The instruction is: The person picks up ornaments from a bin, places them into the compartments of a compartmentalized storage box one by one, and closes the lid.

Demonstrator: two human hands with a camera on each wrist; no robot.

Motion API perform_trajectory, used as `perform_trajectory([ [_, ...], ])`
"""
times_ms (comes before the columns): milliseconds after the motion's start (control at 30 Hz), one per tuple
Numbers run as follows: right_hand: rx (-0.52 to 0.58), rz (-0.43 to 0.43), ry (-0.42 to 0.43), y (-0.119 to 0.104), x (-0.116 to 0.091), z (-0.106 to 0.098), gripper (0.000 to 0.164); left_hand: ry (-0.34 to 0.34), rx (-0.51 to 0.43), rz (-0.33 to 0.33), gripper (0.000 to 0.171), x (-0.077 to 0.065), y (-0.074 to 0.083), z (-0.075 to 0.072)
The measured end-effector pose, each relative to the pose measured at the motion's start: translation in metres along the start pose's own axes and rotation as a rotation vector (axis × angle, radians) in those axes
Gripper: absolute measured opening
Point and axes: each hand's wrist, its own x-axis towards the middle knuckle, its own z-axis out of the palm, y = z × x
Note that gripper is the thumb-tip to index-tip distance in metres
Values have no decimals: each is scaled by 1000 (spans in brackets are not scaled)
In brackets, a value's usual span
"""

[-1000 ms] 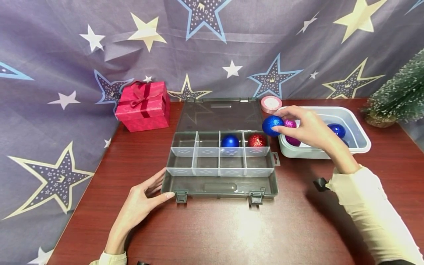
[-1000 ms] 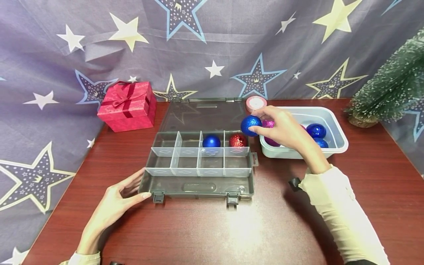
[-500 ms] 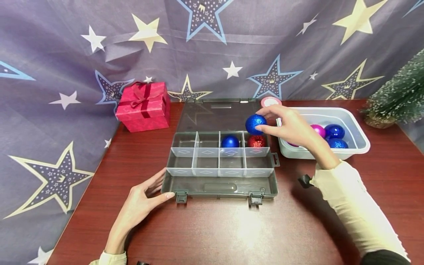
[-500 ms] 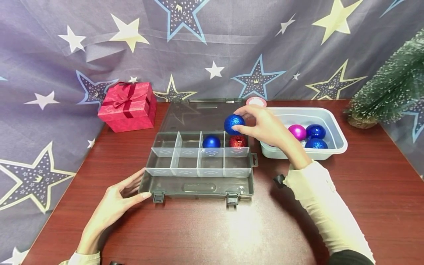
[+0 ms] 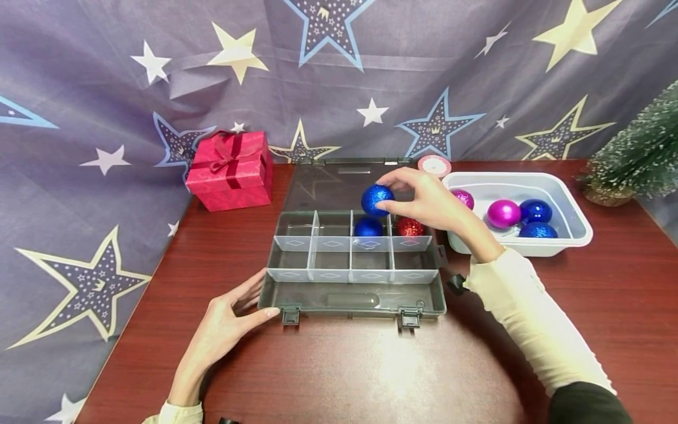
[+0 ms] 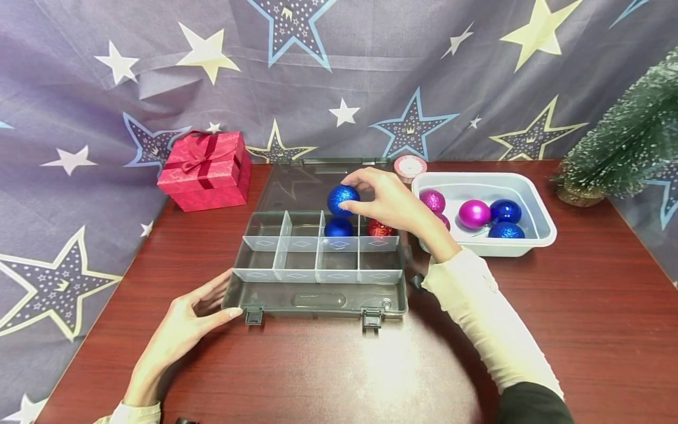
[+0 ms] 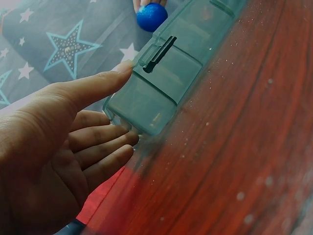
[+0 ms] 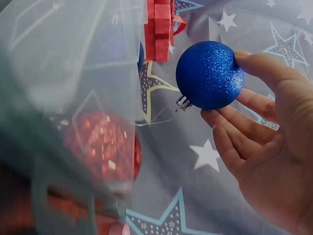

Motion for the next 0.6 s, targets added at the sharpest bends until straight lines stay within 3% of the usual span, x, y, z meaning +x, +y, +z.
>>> perform_trajectory([
  [600, 3, -68, -119, -13, 34, 40, 39, -10, -23, -5, 72, 0, -1, 0],
])
